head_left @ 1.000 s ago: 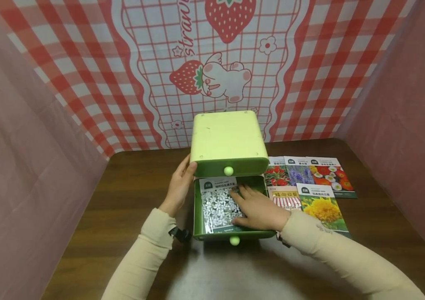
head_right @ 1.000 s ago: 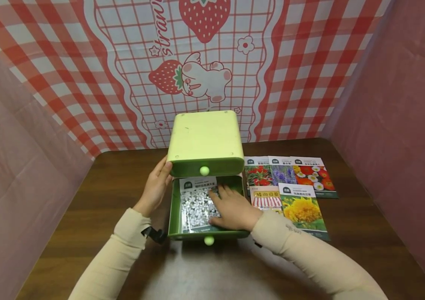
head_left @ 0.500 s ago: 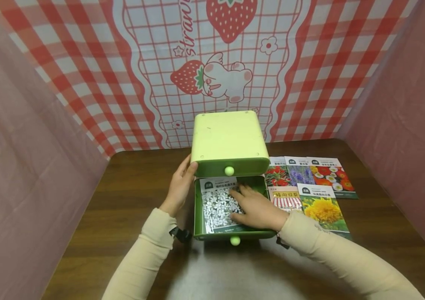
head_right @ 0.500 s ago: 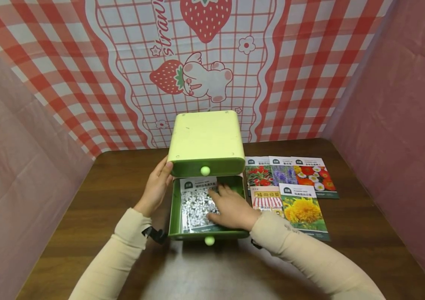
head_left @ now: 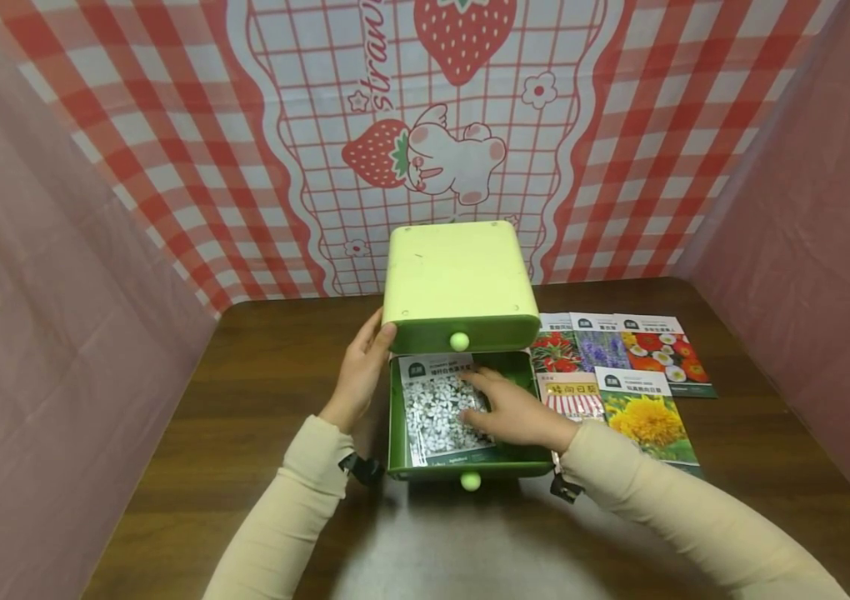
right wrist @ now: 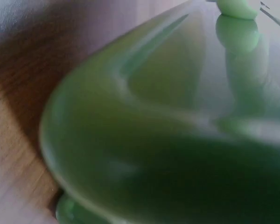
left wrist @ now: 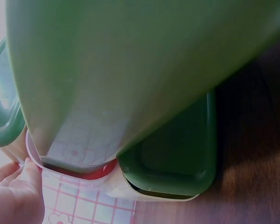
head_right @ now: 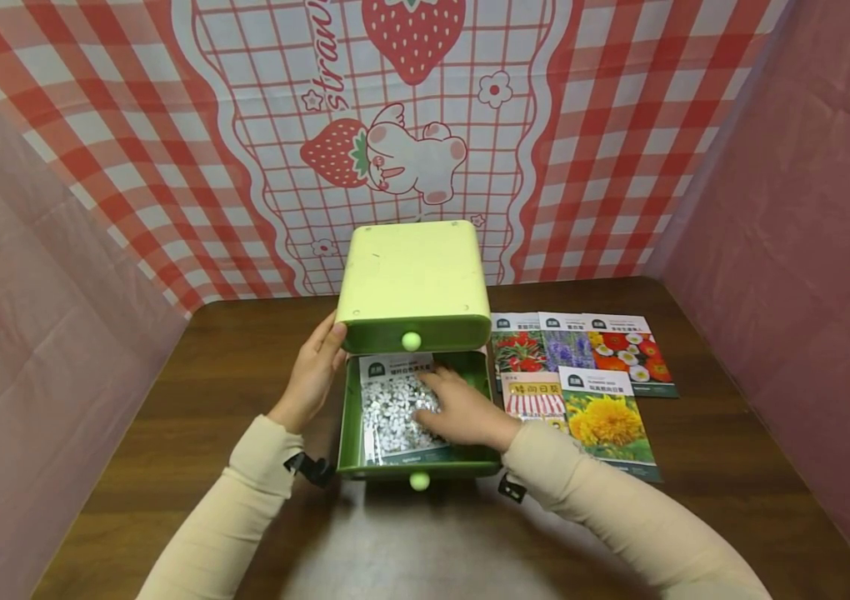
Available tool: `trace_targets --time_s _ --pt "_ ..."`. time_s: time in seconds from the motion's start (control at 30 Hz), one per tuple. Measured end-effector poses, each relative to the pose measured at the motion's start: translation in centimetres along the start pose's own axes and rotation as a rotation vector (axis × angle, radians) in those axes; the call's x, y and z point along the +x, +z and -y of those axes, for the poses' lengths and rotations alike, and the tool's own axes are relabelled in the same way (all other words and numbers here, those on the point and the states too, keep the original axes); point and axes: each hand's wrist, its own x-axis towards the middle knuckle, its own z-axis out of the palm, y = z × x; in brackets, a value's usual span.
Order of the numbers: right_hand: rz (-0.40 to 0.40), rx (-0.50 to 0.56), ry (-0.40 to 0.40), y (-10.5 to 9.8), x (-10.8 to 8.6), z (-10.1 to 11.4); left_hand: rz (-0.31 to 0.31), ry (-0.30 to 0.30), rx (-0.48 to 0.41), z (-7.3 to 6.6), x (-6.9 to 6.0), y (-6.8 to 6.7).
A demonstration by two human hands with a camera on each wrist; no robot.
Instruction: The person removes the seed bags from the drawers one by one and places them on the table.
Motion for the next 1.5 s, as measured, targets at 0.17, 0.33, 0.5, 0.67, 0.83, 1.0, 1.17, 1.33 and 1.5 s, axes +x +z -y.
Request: trace_targets --time_s 0.17,0.33,0.5,0.67,0.83,1.0,1.17,1.33,1.5 --pt "-0.018 0.005 0.032 0.05 0.05 0.01 0.006 0.004 -0.006 -0.05 -0.04 0.04" --pt "-0.03 0.053 0.023 0.14 0.16 -0.07 0.008 0.011 -0.013 -0.04 -0.02 0.06" --pt "-0.055 0.131 0.026 0.17 0.23 -0.05 0.006 0.005 -0.001 -0.07 -0.06 0.04" --pt "-0.071 0.2 0.043 0.07 0.21 -0.06 0.004 0.004 0.015 -0.11 -0.17 0.0" --pt "-0.066 0.369 0.074 0.03 0.12 0.0 -0.006 -0.002 0.029 -0.12 -0.17 -0.05" --pt "-0.083 0.508 0.072 0.17 -0.01 -0.03 -0.005 0.004 0.028 -0.13 -0.22 -0.02" --pt "-0.144 0.504 0.105 0.07 -0.01 -0.05 -0.001 0.02 0.021 -0.03 -0.15 0.0" --pt "-0.112 0.556 0.165 -0.36 0.24 -0.26 -0.004 0.027 0.022 0.03 -0.11 0.02" --pt "-0.048 0.65 0.255 -0.48 0.41 -0.28 0.004 0.028 0.005 -0.01 -0.16 0.04"
